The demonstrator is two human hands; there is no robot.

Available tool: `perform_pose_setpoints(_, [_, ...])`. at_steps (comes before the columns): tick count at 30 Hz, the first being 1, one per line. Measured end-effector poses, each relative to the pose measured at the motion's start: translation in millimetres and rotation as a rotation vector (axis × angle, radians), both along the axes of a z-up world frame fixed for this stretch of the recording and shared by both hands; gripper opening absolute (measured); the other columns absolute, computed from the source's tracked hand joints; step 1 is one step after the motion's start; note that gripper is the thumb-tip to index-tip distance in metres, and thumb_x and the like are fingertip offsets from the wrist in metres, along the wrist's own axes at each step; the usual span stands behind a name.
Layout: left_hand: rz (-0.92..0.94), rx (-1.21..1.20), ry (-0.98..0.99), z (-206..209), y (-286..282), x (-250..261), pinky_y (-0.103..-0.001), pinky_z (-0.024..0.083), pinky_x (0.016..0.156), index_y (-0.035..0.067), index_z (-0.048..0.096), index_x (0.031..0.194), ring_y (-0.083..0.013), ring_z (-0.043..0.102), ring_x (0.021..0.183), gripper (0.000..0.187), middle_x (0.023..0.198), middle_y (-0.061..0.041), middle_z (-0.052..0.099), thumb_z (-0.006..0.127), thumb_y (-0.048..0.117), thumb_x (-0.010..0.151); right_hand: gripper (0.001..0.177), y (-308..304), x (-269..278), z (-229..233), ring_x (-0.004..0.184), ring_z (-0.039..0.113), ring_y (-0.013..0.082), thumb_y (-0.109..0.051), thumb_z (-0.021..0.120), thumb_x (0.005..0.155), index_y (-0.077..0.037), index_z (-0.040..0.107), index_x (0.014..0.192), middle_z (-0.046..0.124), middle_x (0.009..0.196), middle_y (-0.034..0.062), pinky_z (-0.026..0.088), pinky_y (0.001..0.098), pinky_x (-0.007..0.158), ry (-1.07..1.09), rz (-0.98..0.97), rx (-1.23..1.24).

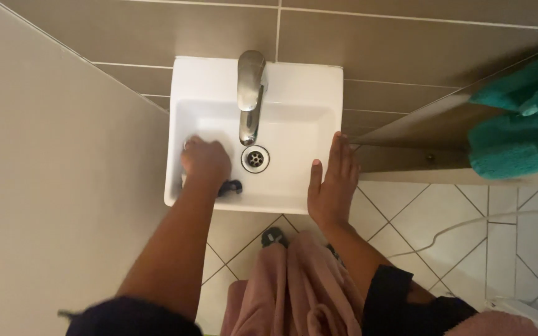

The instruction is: Scrubbing and wiping a bathroom sink and faucet with a cloth and cleaning detergent.

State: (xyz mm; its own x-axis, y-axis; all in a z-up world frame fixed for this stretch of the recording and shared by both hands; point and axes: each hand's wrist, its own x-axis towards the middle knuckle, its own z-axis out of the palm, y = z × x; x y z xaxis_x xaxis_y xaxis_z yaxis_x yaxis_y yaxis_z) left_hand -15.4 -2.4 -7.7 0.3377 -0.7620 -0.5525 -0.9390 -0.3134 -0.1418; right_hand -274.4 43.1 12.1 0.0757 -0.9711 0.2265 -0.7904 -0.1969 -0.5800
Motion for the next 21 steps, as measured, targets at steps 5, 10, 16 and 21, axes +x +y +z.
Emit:
perform_pose_setpoints(5, [0.344,0.057,0.303,44.9,18.9,-10.5,-0.048,0.05,0.105,0.001,0.07,0.123,-0.0429,0.056,0.129,0.045,0.15,-0.028,0.047,0.07,0.035,0.093,0.063,-1.2,-0.3,0.8,0.148,0.033,0.044,-0.026,0.046,0.108,-0.002,0.026,0.162,0.035,0.163,0.0233,0.019,0.0603,0.12,0.094,-0.058,0.059])
perform_pose_setpoints(10, [0.284,-0.158,0.561,-38.9,7.3,-12.5,-0.048,0.054,0.103,-0.002,0.076,0.112,-0.0428,0.071,0.112,0.033,0.126,-0.032,0.073,0.06,0.021,0.094,0.061,0.2,2.2,1.5,0.15,0.034,0.0432,-0.027,0.042,0.111,-0.002,0.023,0.163,0.034,0.165,0.024,0.024,0.0555,0.123,0.034,-0.017,0.046])
perform_pose_setpoints(16, [0.616,-0.817,0.406,13.7,5.8,-9.3,-0.05,0.051,0.096,-0.007,0.063,0.123,-0.0433,0.063,0.108,0.037,0.123,-0.027,0.059,0.058,0.02,0.098,0.062,-0.2,1.2,2.5,0.15,0.031,0.0453,-0.025,0.042,0.111,0.001,0.022,0.163,0.032,0.165,0.0261,0.023,0.0556,0.123,0.046,0.017,0.053])
perform_pose_setpoints(21, [0.533,-0.953,0.276,-22.4,-16.3,-15.0,-0.05,0.05,0.099,-0.005,0.064,0.127,-0.0422,0.061,0.112,0.029,0.128,-0.025,0.055,0.053,0.007,0.103,0.063,-1.8,1.9,4.5,0.151,0.031,0.0442,-0.025,0.044,0.11,0.001,0.022,0.163,0.031,0.164,0.0265,0.023,0.056,0.123,0.065,-0.006,0.059])
